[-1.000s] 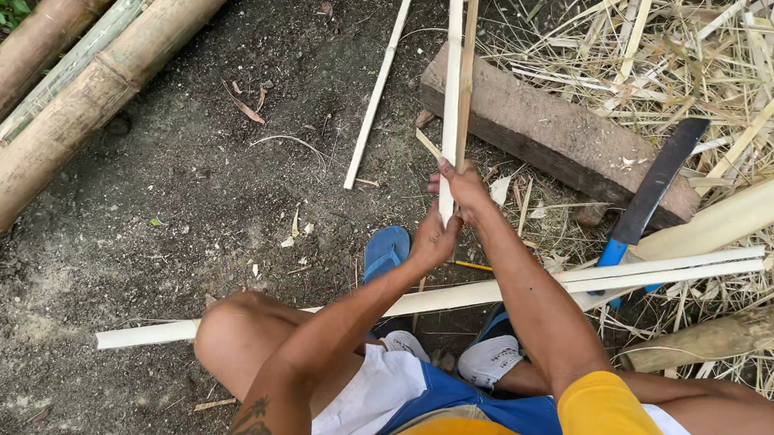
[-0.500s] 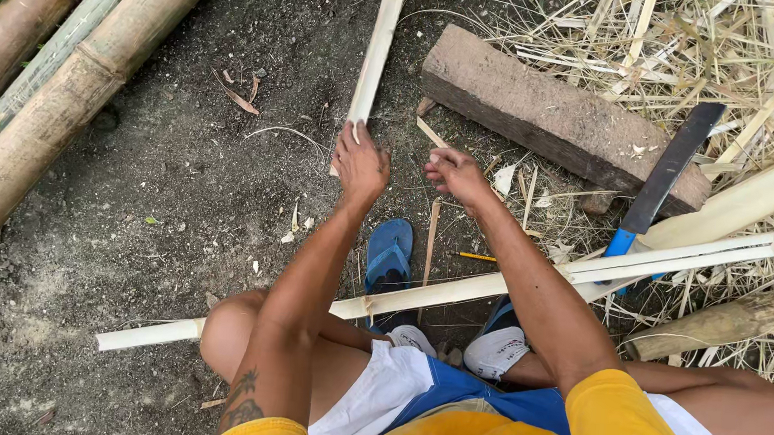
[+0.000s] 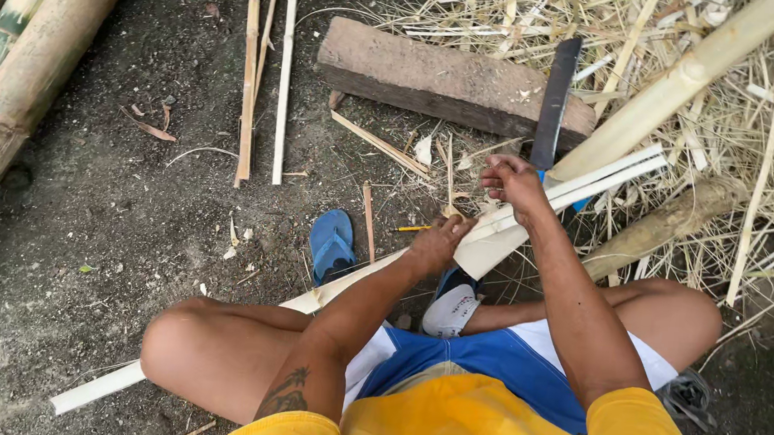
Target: The person splits bamboo poles into thin strips using a machete. They repeatedly strike the bamboo against a brick to separate the layers and then use the machete to shave and refine the strips.
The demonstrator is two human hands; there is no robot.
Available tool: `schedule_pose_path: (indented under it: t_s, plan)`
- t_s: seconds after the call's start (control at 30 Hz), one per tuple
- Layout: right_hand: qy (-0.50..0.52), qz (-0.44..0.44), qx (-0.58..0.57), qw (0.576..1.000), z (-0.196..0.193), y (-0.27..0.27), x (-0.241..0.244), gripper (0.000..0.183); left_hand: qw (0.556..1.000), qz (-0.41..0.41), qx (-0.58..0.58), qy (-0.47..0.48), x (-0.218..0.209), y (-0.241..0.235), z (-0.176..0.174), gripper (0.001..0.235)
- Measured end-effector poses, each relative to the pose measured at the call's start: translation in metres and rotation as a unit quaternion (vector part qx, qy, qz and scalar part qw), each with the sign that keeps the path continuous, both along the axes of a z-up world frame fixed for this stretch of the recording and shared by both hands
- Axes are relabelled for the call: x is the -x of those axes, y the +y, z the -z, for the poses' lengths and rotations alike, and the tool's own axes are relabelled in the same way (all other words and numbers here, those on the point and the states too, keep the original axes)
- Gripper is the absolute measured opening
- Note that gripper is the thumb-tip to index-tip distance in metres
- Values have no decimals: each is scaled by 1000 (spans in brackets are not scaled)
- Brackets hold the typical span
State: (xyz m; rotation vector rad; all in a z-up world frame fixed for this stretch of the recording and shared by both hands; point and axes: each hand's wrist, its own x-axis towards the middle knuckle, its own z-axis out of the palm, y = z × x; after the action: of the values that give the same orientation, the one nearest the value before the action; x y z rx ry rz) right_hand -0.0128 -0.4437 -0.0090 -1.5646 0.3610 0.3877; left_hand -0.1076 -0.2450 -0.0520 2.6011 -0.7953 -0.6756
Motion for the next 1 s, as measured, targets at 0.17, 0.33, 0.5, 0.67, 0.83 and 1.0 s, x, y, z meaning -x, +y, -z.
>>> schedule_pose_path:
  t_s: [0.17, 0.33, 0.5, 0.67, 0.83, 1.0]
  plan:
    - [-8, 63, -45, 997, 14, -54, 20, 29, 999, -23, 14, 36, -9, 4, -3, 77]
    - [-20, 155, -79, 985, 35, -77, 39, 34, 965, -104, 201, 135, -52, 24, -59, 52]
    - [-84, 171, -302, 934, -19, -25, 39, 39, 970, -124, 208, 2, -93, 5, -125, 53]
    - [-137, 200, -416, 876, -70, 28, 17, 43, 930, -254, 223, -142, -102, -27, -171, 64]
    - [-105, 189, -498, 839, -113, 52, 12, 30, 867, -379, 288, -147, -101, -24, -182, 69]
    - [-154, 200, -518, 817, -109, 72, -1, 26, 831, -426, 335, -128, -133, 9, -182, 73]
